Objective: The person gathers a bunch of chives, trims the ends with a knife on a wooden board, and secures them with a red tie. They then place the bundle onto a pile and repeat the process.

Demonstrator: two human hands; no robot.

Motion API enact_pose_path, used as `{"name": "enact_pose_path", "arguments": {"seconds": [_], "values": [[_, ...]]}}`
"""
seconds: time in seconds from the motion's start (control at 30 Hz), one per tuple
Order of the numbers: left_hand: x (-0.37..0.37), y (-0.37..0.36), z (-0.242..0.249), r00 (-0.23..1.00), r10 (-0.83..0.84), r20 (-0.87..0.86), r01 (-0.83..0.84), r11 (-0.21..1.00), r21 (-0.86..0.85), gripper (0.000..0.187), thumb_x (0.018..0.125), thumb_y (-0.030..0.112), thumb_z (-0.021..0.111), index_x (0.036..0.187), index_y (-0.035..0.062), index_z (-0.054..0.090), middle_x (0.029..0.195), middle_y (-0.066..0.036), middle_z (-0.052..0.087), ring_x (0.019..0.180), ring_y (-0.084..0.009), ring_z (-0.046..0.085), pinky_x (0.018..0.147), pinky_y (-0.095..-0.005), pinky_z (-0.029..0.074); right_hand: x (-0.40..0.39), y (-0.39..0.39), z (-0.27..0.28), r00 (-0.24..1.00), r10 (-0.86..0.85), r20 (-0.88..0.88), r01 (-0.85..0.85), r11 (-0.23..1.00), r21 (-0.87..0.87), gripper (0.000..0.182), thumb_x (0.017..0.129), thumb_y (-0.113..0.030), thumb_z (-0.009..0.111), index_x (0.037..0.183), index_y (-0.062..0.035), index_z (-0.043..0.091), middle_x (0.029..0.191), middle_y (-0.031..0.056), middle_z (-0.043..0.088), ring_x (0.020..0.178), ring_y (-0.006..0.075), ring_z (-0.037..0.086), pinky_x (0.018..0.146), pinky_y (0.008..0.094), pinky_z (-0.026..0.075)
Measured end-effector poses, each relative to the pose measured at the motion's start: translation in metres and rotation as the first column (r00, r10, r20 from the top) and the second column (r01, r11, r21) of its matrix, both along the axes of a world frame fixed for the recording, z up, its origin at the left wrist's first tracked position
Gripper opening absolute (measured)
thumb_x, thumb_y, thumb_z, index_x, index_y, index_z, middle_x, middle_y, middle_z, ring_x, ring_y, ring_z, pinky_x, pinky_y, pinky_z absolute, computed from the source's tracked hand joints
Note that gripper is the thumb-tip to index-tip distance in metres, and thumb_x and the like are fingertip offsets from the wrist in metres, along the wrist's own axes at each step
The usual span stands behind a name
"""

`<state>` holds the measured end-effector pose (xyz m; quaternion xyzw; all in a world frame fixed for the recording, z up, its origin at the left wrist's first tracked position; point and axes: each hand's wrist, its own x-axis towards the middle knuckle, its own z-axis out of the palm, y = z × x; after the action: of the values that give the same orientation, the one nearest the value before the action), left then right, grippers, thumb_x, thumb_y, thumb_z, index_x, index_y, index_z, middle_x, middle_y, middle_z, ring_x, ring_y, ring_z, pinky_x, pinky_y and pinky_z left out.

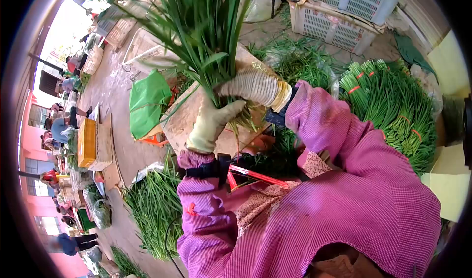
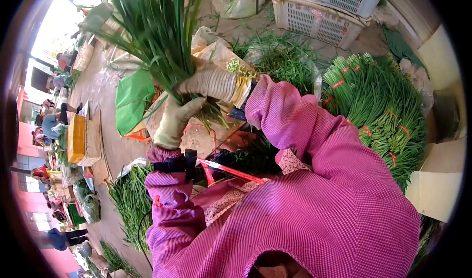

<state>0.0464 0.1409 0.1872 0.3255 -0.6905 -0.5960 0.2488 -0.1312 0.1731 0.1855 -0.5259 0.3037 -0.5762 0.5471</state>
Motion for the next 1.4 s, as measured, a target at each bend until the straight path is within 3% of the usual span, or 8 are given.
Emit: {"name": "enact_pose_path", "arguments": {"seconds": [0.23, 0.3, 0.37, 0.5, 0.6, 0.7, 1.03, 1.4], "values": [[0.001, -0.084, -0.188, 0.95, 0.226, 0.214, -0.04, 0.772, -0.635, 0.029, 0.091, 0.024, 0.06, 0.105, -0.0016, 0.064, 0.093, -0.011, 0.068, 0.086, -0.0243, 0.064, 0.08, -0.0355, 0.052, 0.01, -0.059, -0.108, 0.795, -0.056, -0.604, 0.148, 0.984, 0.103, 0.073, 0.074, -0.014, 0.079, 0.137, -0.004, 0.044, 0.121, 0.0143, 0.061, 0.11, 0.0197, 0.058, 0.094, 0.0314, 0.049], [-0.009, -0.064, -0.169, 0.947, 0.252, 0.197, 0.018, 0.573, -0.82, 0.026, 0.088, 0.016, 0.06, 0.107, -0.0021, 0.062, 0.096, -0.012, 0.066, 0.09, -0.0262, 0.063, 0.082, -0.0365, 0.051, 0.016, -0.049, -0.104, 0.91, -0.306, -0.281, 0.336, 0.94, 0.064, 0.06, 0.078, -0.022, 0.078, 0.128, -0.0024, 0.052, 0.11, 0.0121, 0.066, 0.101, 0.0184, 0.062, 0.087, 0.0317, 0.051], [-0.028, -0.042, -0.113, 0.939, 0.245, 0.243, -0.063, 0.814, -0.577, 0.07, 0.077, 0.026, 0.073, 0.133, -0.0053, 0.046, 0.14, -0.033, 0.039, 0.132, -0.0489, 0.035, 0.112, -0.0479, 0.031, 0.019, -0.054, -0.098, 0.92, -0.382, -0.092, 0.391, 0.911, 0.133, 0.048, 0.081, -0.026, 0.077, 0.118, -0.0007, 0.06, 0.102, 0.0095, 0.069, 0.095, 0.0153, 0.064, 0.082, 0.0314, 0.052], [-0.007, 0.018, -0.072, 0.907, 0.42, 0.015, -0.32, 0.713, -0.624, 0.073, 0.08, 0.025, 0.073, 0.14, -0.0028, 0.041, 0.14, -0.028, 0.043, 0.127, -0.0396, 0.047, 0.107, -0.0416, 0.039, 0.015, -0.042, -0.07, 0.828, -0.49, -0.272, 0.471, 0.872, -0.135, 0.042, 0.081, -0.024, 0.078, 0.113, -0.0013, 0.062, 0.099, 0.0078, 0.069, 0.092, 0.0141, 0.064, 0.081, 0.0295, 0.052], [0.03, 0.069, -0.077, 0.961, 0.251, -0.117, -0.151, 0.829, 0.539, 0.059, 0.089, 0.028, 0.068, 0.137, -0.001, 0.046, 0.132, -0.02, 0.052, 0.118, -0.0291, 0.054, 0.099, -0.0385, 0.045, 0.011, 0.028, -0.017, 0.899, -0.364, -0.242, 0.267, 0.896, -0.353, 0.039, 0.079, -0.016, 0.074, 0.115, -0.0082, 0.06, 0.11, 0.0093, 0.063, 0.106, 0.0213, 0.06, 0.096, 0.0371, 0.047], [0.046, 0.105, -0.123, 0.884, 0.311, -0.35, 0.154, 0.512, 0.845, 0.054, 0.092, 0.027, 0.064, 0.136, 0.0003, 0.047, 0.126, -0.017, 0.054, 0.113, -0.0264, 0.056, 0.095, -0.0366, 0.047, 0.033, 0.052, -0.05, 0.48, -0.753, -0.45, -0.015, 0.506, -0.862, 0.039, 0.078, -0.011, 0.063, 0.116, -0.0186, 0.057, 0.126, 0.0068, 0.055, 0.124, 0.0276, 0.05, 0.118, 0.0478, 0.027], [0.064, 0.124, -0.136, 0.8, 0.379, -0.465, 0.245, 0.501, 0.83, 0.038, 0.1, 0.024, 0.053, 0.132, 0.0046, 0.049, 0.107, -0.008, 0.062, 0.097, -0.0172, 0.062, 0.078, -0.0303, 0.053, 0.034, 0.174, -0.084, 0.174, -0.684, -0.709, -0.384, 0.616, -0.688, 0.044, 0.087, -0.021, 0.046, 0.131, -0.0225, 0.051, 0.142, 0.0046, 0.048, 0.136, 0.02, 0.04, 0.117, 0.0478, 0.023], [0.108, 0.151, -0.041, 0.997, -0.064, 0.034, 0.036, 0.849, 0.528, 0.026, 0.091, 0.025, 0.065, 0.098, 0.0005, 0.064, 0.085, -0.005, 0.066, 0.079, -0.015, 0.063, 0.074, -0.0305, 0.051, 0.004, 0.074, 0.028, -0.012, -0.771, -0.637, 0.231, 0.618, -0.752, 0.031, 0.087, -0.043, 0.06, 0.098, -0.0149, 0.068, 0.141, 0.0106, 0.05, 0.132, 0.0406, 0.039, 0.111, 0.057, 0.026]]}}
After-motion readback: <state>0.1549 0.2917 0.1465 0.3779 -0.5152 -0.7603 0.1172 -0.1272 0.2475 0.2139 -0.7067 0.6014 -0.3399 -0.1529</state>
